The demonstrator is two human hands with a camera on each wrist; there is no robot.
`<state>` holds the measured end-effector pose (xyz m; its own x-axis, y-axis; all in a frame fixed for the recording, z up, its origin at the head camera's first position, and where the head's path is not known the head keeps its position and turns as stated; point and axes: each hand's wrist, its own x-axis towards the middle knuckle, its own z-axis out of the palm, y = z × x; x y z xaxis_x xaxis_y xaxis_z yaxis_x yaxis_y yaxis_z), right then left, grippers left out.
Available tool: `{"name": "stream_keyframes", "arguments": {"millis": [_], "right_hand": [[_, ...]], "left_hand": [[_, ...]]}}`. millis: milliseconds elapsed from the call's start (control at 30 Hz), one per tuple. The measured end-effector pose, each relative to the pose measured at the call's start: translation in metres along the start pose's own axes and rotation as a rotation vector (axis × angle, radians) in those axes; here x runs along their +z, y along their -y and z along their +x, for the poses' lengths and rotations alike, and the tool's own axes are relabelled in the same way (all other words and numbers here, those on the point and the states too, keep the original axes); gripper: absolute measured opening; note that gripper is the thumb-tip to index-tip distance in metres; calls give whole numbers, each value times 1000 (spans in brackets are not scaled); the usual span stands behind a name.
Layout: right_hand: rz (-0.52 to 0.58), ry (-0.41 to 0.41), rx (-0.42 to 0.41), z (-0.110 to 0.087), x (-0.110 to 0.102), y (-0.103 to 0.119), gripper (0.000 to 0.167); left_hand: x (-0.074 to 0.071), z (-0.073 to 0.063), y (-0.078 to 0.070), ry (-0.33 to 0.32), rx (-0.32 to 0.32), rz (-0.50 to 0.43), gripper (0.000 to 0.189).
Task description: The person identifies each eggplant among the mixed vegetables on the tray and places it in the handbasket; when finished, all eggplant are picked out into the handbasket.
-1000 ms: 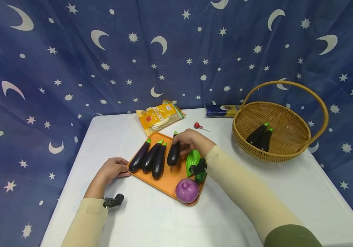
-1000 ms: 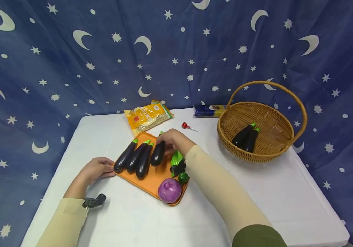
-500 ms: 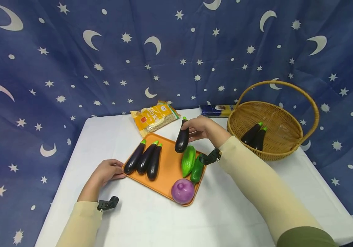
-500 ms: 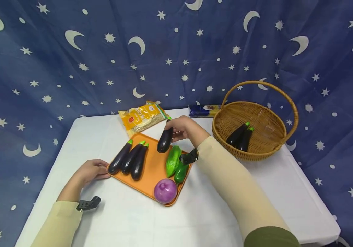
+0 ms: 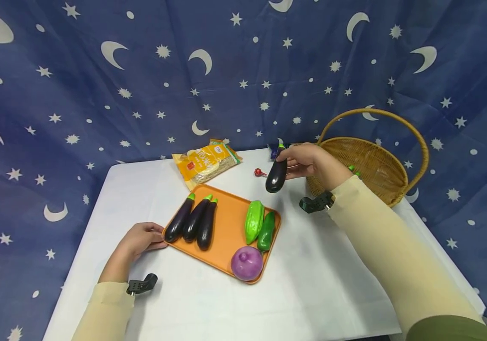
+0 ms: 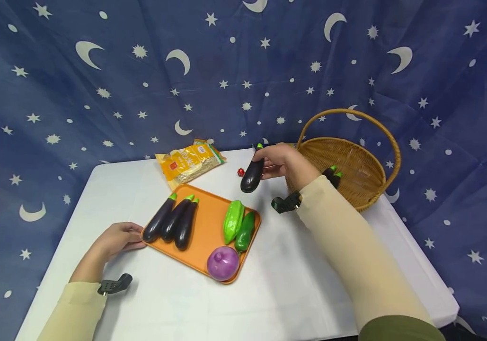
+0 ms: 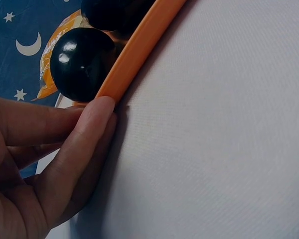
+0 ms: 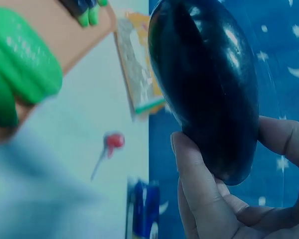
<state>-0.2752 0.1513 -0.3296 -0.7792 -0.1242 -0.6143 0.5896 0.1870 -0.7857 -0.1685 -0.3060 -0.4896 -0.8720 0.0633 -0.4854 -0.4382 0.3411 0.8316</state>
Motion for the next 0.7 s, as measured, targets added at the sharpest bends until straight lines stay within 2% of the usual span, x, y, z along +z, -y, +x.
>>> {"name": "stream_keyframes", "arguments": {"millis": [167,367,700], "right_hand": [[55,12,-5,-10,-37,-5,60],[51,-52,-19,-26,-79,-11,66],[51,-103,-2,-33,-128,-28,76]], "left_hand": [[0,1,0,2,-12,12,33],[2,1,1,-12,-24,21,34],[3,-3,-2,0,-3,5,32]]}}
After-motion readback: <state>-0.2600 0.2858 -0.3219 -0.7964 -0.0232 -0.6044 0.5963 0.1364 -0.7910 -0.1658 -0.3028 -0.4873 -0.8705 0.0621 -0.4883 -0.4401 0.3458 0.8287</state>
